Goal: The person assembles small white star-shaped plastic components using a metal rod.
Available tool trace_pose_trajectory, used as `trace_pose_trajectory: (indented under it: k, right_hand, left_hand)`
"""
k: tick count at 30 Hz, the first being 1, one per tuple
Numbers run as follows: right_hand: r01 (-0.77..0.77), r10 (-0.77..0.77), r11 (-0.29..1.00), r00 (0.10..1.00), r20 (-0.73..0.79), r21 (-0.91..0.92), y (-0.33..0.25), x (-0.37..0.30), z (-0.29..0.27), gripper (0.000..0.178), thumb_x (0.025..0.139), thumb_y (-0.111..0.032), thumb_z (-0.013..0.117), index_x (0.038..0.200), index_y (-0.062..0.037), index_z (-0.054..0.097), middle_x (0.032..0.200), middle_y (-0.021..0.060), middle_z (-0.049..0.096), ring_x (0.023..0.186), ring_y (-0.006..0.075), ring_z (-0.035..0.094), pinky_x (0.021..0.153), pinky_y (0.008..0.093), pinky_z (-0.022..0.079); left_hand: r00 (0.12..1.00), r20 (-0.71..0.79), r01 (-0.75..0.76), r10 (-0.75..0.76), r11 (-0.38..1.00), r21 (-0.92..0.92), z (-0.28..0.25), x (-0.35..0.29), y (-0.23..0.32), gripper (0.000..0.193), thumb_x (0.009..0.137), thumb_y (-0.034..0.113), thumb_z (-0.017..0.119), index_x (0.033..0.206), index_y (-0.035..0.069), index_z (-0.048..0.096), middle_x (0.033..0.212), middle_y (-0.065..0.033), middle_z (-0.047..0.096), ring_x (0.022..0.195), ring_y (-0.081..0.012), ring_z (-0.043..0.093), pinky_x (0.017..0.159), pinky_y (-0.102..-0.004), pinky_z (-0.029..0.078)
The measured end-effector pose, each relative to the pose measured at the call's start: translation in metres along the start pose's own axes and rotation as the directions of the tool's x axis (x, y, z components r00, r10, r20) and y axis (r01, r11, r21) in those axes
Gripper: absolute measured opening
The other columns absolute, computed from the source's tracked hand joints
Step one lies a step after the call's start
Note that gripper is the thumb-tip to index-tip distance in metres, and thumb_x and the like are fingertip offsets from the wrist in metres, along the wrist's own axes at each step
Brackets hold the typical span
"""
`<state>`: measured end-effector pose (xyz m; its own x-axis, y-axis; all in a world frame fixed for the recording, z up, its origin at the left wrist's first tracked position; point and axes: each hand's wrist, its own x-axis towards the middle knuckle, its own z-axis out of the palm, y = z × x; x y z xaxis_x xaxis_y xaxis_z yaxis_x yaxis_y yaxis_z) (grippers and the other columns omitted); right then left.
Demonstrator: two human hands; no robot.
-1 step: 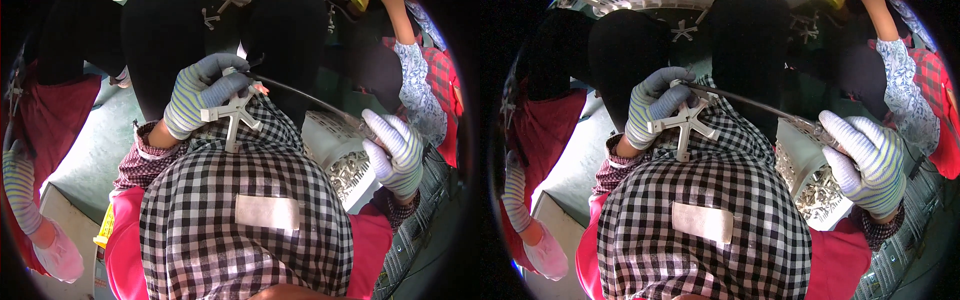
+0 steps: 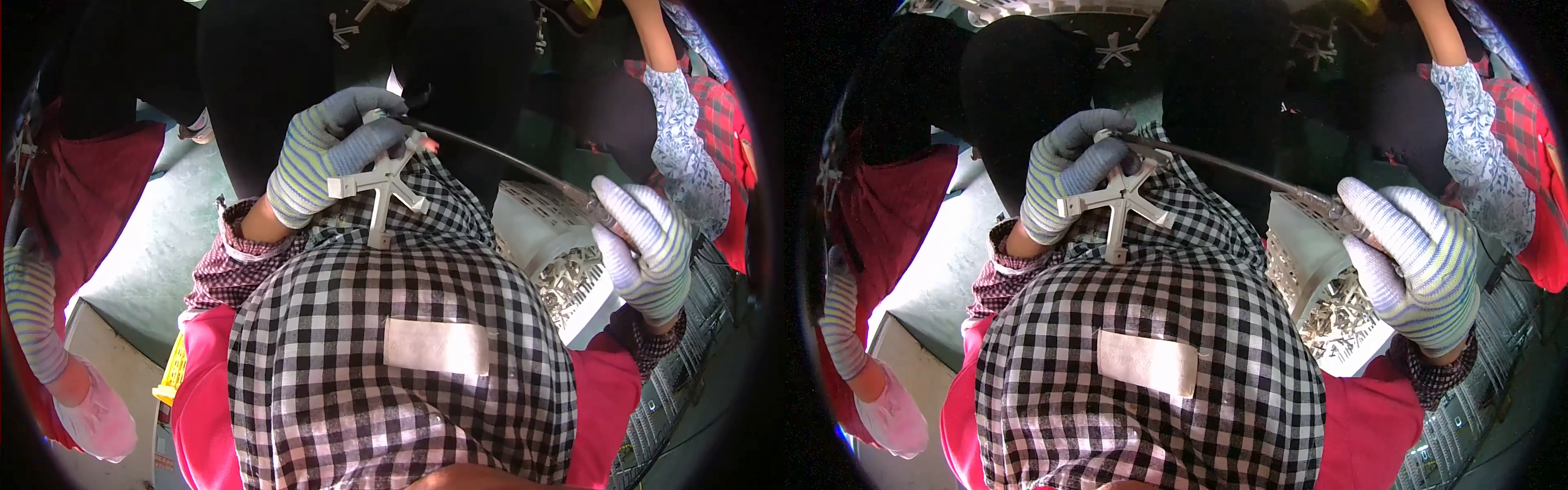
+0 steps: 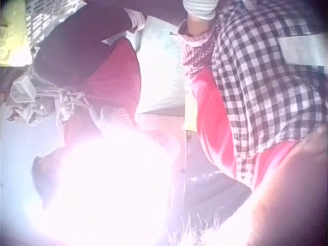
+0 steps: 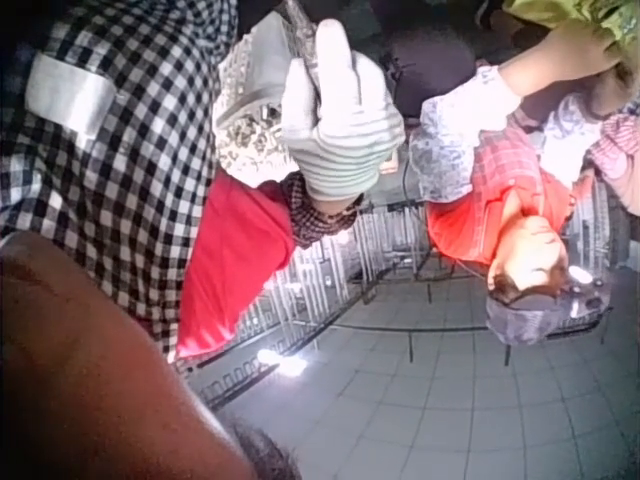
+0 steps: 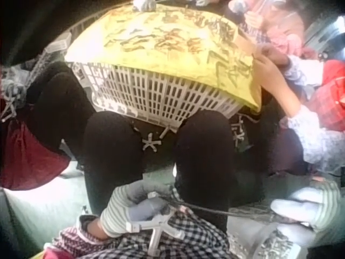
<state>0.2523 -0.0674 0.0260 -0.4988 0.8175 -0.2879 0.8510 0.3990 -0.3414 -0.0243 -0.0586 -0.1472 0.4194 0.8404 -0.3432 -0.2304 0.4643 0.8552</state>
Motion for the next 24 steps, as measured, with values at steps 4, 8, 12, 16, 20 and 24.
trace_pose_trajectory:
  k: [4, 8, 12, 16, 20, 24]
  right_hand:
    - [-0.057, 0.075, 0.982, 0.993, -0.091, 0.180, 0.003, 0.001, 0.013, 0.032, 0.066, 0.001, 0.065, 0.097, 0.0014, 0.060, 0.089, 0.0158, 0.061, 0.080, 0.0301, 0.061, 0.072, 0.0347, 0.048]
    - [0.029, -0.028, 0.996, 0.999, -0.015, 0.089, 0.009, -0.002, 0.011, 0.031, 0.066, -0.001, 0.067, 0.096, 0.0010, 0.061, 0.090, 0.0165, 0.061, 0.080, 0.0303, 0.061, 0.073, 0.0352, 0.048]
    - [0.053, -0.048, 0.991, 0.998, -0.043, 0.123, 0.010, -0.003, 0.015, 0.030, 0.066, -0.001, 0.066, 0.095, 0.0009, 0.061, 0.090, 0.0170, 0.061, 0.079, 0.0317, 0.061, 0.073, 0.0354, 0.048]
    - [-0.144, 0.168, 0.942, 0.984, -0.053, 0.303, 0.015, -0.020, 0.015, 0.042, 0.070, 0.002, 0.062, 0.111, 0.0014, 0.055, 0.101, 0.0133, 0.060, 0.083, 0.0217, 0.061, 0.076, 0.0308, 0.047]
    - [-0.163, 0.473, 0.626, 0.857, -0.205, 0.763, 0.021, -0.023, 0.037, 0.055, 0.076, 0.005, 0.051, 0.130, 0.0015, 0.039, 0.100, 0.0103, 0.058, 0.083, 0.0124, 0.057, 0.079, 0.0249, 0.044]
    - [-0.076, 0.332, 0.520, 0.936, -0.119, 0.851, 0.026, -0.006, 0.074, 0.038, 0.079, 0.004, 0.050, 0.117, 0.0042, 0.045, 0.078, 0.0062, 0.053, 0.070, 0.0108, 0.052, 0.067, 0.0236, 0.044]
  left_hand:
    - [0.987, 0.155, 0.053, -0.047, 0.998, -0.036, 0.001, -0.005, -0.013, 0.033, 0.088, 0.018, 0.054, 0.115, -0.001, 0.053, 0.082, -0.0063, 0.062, 0.079, -0.0118, 0.060, 0.073, -0.0243, 0.049]
    - [0.976, 0.181, 0.145, -0.119, 0.980, -0.138, 0.002, -0.007, -0.007, 0.035, 0.088, 0.015, 0.053, 0.119, 0.000, 0.048, 0.085, -0.0071, 0.061, 0.081, -0.0127, 0.060, 0.075, -0.0255, 0.048]
    - [0.981, 0.162, 0.123, -0.111, 0.990, -0.067, 0.005, -0.006, -0.005, 0.033, 0.088, 0.014, 0.052, 0.117, -0.001, 0.049, 0.084, -0.0070, 0.061, 0.081, -0.0130, 0.059, 0.077, -0.0261, 0.048]
    - [0.968, 0.244, 0.091, -0.061, 0.989, -0.114, 0.007, -0.005, -0.012, 0.038, 0.089, 0.012, 0.051, 0.124, 0.000, 0.043, 0.084, -0.0069, 0.061, 0.081, -0.0131, 0.059, 0.080, -0.0272, 0.047]
    - [0.939, 0.325, 0.155, -0.115, 0.983, -0.098, 0.002, -0.010, -0.014, 0.053, 0.090, 0.016, 0.048, 0.136, 0.000, 0.027, 0.092, -0.0101, 0.061, 0.093, -0.0184, 0.058, 0.088, -0.0312, 0.044]
    - [0.910, 0.394, 0.224, -0.133, 0.955, -0.194, -0.011, -0.015, -0.019, 0.058, 0.090, 0.017, 0.048, 0.139, 0.000, 0.021, 0.101, -0.0140, 0.060, 0.103, -0.0227, 0.056, 0.091, -0.0334, 0.043]
